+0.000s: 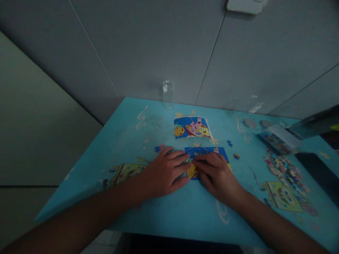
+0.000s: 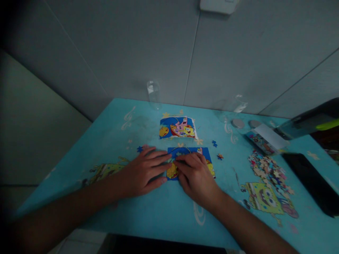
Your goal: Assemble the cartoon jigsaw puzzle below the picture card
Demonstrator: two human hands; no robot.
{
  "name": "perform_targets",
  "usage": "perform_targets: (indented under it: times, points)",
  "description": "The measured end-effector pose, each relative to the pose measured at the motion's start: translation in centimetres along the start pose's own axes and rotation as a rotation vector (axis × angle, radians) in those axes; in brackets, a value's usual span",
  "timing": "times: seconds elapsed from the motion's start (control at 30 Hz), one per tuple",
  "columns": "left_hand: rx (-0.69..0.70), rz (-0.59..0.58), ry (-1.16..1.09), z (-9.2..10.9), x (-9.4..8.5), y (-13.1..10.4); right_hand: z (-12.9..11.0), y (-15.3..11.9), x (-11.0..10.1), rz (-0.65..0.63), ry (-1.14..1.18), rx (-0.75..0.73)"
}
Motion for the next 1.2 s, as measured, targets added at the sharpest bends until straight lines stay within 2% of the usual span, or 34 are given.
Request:
perform_targets:
  times: [0.27, 0.5, 1.2]
  points:
    - [-0.001, -0.022, 0.01, 0.08, -0.11, 0.01, 0.08, 0.06, 0.03, -0.001, 0.001, 0.003]
    - [-0.002, 0.013, 0.021, 0.25, -0.3, 0.26, 0.03, 0.1, -0.02, -0.006, -0.011, 0.003]
    - [-0.021, -0.028, 0.04, 0.26, -0.19, 0.66, -0.12, 0.11, -0.16, 0.009, 0.006, 0.006]
Point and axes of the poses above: each hand's wrist, its own y-axis towards the middle knuckle, its own x-axis out of the palm, z = x × y, the point moved 4 cm from there along y, towards the middle knuckle, and after that the axes turned 9 degrees about x, right-handed, at the moved point
